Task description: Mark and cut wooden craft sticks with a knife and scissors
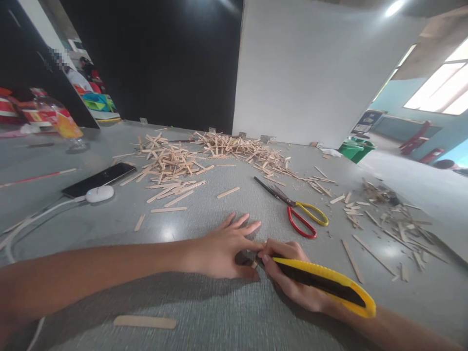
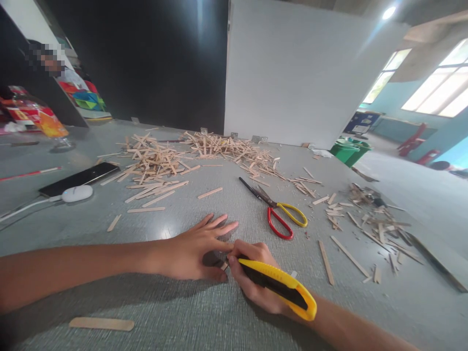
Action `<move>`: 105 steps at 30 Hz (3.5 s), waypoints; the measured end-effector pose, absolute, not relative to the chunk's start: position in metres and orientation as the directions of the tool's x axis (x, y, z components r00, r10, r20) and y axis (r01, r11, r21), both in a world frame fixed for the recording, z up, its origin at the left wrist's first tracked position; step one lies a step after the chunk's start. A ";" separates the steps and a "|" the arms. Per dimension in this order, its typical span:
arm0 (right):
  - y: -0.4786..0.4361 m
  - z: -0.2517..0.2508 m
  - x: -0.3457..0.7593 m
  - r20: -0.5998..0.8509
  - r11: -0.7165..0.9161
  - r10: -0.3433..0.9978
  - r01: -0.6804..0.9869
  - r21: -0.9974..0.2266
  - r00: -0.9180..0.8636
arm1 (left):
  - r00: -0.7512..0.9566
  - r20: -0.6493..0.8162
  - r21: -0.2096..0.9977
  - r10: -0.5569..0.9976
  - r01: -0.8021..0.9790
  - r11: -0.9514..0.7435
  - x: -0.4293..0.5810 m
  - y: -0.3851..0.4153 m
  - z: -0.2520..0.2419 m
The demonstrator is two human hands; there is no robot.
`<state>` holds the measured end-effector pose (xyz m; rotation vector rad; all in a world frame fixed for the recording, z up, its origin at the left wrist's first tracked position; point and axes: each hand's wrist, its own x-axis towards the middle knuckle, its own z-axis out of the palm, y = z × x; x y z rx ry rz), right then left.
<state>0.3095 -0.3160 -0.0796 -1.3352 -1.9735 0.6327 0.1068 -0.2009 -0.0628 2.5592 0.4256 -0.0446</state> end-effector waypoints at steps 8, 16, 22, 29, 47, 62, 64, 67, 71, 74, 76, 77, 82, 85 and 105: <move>-0.317 -0.076 0.310 0.262 0.355 0.935 0.584 -0.730 -0.240 | 0.947 -0.116 0.539 0.299 0.312 -0.782 0.106 -0.201 -0.062; -0.315 -0.078 0.310 0.289 0.386 0.922 0.579 -0.718 -0.257 | 0.946 -0.129 0.533 0.297 0.319 -0.784 0.107 -0.201 -0.061; -0.316 -0.082 0.310 0.269 0.397 0.915 0.561 -0.727 -0.300 | 0.951 -0.129 0.532 0.283 0.307 -0.789 0.106 -0.200 -0.061; -0.314 -0.081 0.310 0.222 0.371 0.926 0.620 -0.691 -0.306 | 0.950 -0.146 0.486 0.275 0.311 -0.817 0.106 -0.200 -0.058; -0.316 -0.070 0.310 0.121 0.247 0.965 0.661 -0.709 -0.231 | 0.955 -0.114 0.528 0.273 0.291 -0.798 0.108 -0.203 -0.063; -0.315 -0.080 0.311 0.179 0.289 0.956 0.648 -0.705 -0.231 | 0.955 -0.114 0.530 0.275 0.292 -0.796 0.107 -0.202 -0.066; -0.315 -0.081 0.311 0.191 0.302 0.952 0.654 -0.693 -0.237 | 0.954 -0.120 0.532 0.275 0.296 -0.794 0.107 -0.203 -0.064; -0.316 -0.079 0.309 0.199 0.316 0.948 0.666 -0.676 -0.249 | 0.954 -0.124 0.540 0.272 0.295 -0.788 0.107 -0.202 -0.062; -0.319 -0.074 0.306 0.208 0.321 0.947 0.677 -0.662 -0.245 | 0.954 -0.119 0.564 0.274 0.292 -0.772 0.106 -0.201 -0.063; -0.320 -0.072 0.306 0.226 0.332 0.943 0.695 -0.638 -0.244 | 0.954 -0.127 0.561 0.272 0.295 -0.773 0.108 -0.201 -0.063; -0.319 -0.072 0.306 0.234 0.337 0.941 0.701 -0.628 -0.243 | 0.954 -0.132 0.548 0.269 0.296 -0.782 0.109 -0.203 -0.061; -0.319 -0.071 0.306 0.227 0.331 0.943 0.704 -0.628 -0.242 | 0.954 -0.137 0.540 0.269 0.299 -0.787 0.110 -0.204 -0.059; -0.320 -0.061 0.305 0.113 0.258 0.964 0.738 -0.624 -0.241 | 0.952 -0.161 0.522 0.262 0.307 -0.796 0.111 -0.207 -0.056; -0.321 -0.058 0.304 0.078 0.238 0.967 0.745 -0.624 -0.243 | 0.955 -0.133 0.545 0.264 0.293 -0.786 0.110 -0.207 -0.058; -0.323 -0.069 0.310 0.081 0.171 0.983 0.654 -0.737 -0.166 | 0.947 -0.109 0.536 0.303 0.313 -0.784 0.107 -0.206 -0.062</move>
